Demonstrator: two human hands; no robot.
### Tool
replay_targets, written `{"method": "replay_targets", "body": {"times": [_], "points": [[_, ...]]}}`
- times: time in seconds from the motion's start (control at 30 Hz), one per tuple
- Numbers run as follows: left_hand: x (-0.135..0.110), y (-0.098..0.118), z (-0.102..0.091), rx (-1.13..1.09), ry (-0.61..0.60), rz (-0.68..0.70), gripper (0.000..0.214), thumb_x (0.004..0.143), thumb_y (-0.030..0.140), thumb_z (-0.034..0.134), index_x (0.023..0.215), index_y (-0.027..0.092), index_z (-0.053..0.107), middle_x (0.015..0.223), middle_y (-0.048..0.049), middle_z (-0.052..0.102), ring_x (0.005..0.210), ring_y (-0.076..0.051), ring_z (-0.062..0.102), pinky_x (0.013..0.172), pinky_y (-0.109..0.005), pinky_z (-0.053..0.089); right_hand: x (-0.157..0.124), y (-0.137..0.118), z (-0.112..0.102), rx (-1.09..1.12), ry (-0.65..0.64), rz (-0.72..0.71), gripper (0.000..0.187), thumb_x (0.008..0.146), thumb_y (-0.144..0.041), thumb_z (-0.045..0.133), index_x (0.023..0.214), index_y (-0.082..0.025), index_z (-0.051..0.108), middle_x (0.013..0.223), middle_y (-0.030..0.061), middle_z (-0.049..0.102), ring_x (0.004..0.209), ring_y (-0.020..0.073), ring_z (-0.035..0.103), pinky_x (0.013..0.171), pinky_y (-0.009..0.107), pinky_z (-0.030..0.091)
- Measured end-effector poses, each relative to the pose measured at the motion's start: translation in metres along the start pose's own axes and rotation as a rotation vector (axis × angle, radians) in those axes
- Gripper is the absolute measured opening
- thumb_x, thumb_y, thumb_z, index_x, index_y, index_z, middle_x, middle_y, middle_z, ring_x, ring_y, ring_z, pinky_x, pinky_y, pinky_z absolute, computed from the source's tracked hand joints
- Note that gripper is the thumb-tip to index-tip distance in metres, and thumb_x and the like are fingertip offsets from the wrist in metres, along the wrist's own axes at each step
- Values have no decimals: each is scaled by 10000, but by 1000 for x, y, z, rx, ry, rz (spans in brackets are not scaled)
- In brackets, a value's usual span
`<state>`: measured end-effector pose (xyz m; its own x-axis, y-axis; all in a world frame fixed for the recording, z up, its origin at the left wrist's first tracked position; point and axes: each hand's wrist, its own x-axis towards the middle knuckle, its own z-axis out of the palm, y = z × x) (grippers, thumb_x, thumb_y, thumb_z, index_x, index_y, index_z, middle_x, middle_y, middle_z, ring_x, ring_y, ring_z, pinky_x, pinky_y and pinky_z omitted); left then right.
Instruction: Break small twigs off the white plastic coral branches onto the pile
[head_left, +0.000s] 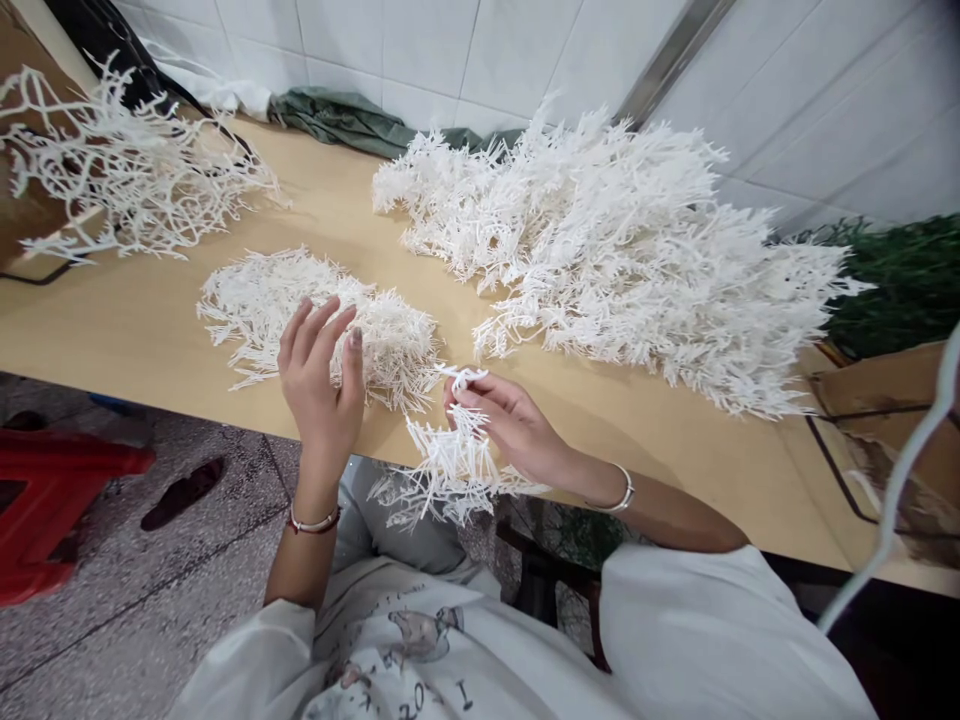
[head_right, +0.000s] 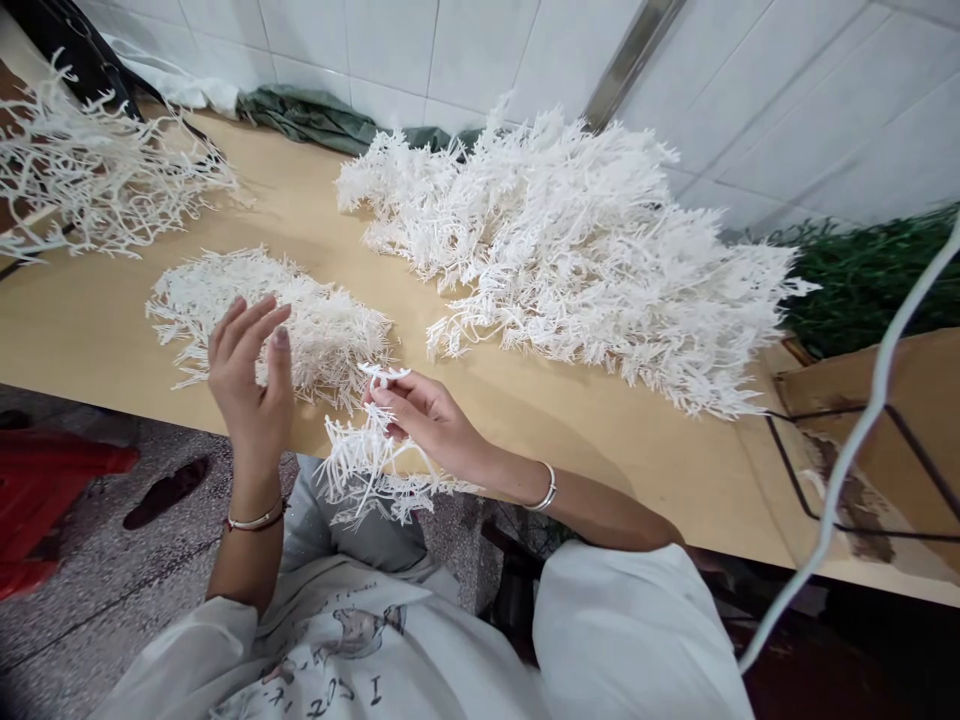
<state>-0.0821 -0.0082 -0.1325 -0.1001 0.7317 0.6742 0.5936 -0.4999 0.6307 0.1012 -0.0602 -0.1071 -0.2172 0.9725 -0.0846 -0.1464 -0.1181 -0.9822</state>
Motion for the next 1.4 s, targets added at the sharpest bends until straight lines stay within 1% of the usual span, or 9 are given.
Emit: {"method": "replay_targets", "body": {"times": [0.07,0.13,0.2,0.33,0.47,0.97,1.13,1.23,1.4], "points": [[-5,19,-14,-179,-54,-32,325,935,399,379,951,223,652,1006,-70,677,1043,-207,583,922,-387,425,-1,-3,1,-29,-24,-36,284,766,-432,647,795,-165,558,702,-20,516,578,63,440,502,185,386],[-13,36,-26,-332,-275,1,545,912,574,236,833,206,631,853,-72,663,832,-198,598,748,-364,451,-3,-5,3,-69,-33,-89,270,740,-379,688,739,-163,526,633,-47,461,529,50,389,470,175,341],[-21,49,-31,-332,-376,74,528,806,687,377,782,204,589,756,-54,623,741,-199,547,682,-357,418,-5,-7,5,-110,-34,-129,288,708,-316,724,676,-165,481,587,-67,412,506,43,352,461,176,313],[-31,56,-26,-240,-548,116,325,703,474,690,749,202,517,687,-14,547,704,-184,460,646,-331,368,-10,-8,9,-122,-16,-121,278,728,-283,708,685,-171,457,576,-71,404,501,43,342,461,178,311],[-34,53,-23,-397,-639,23,175,862,272,538,719,196,472,671,3,506,686,-149,445,635,-292,345,-13,-9,11,-100,4,-112,293,705,-268,737,698,-176,459,576,-80,375,475,33,322,428,163,308],[-41,27,-33,-708,-588,-347,94,896,278,503,855,213,556,778,9,497,744,-126,443,700,-259,343,-9,0,5,-153,-191,-79,233,775,-342,671,764,-144,547,665,-27,525,563,61,504,522,188,430],[-39,31,-34,-591,-561,-256,290,959,356,324,846,202,542,798,-7,512,777,-139,450,718,-270,331,-9,0,8,-222,-167,-65,265,763,-363,671,689,-137,554,591,-28,502,543,68,449,506,195,363],[-37,34,-34,-518,-607,-114,273,917,424,416,812,189,507,752,-3,484,724,-142,425,673,-278,322,-9,2,10,-205,-149,-92,265,787,-360,637,683,-142,528,598,-30,486,554,67,434,524,197,354],[-34,37,-31,-355,-641,-60,201,919,245,461,730,178,457,673,14,445,664,-120,420,632,-265,306,-9,4,10,-201,-166,-101,218,824,-354,586,782,-145,540,648,-28,477,580,69,424,543,198,359]]}}
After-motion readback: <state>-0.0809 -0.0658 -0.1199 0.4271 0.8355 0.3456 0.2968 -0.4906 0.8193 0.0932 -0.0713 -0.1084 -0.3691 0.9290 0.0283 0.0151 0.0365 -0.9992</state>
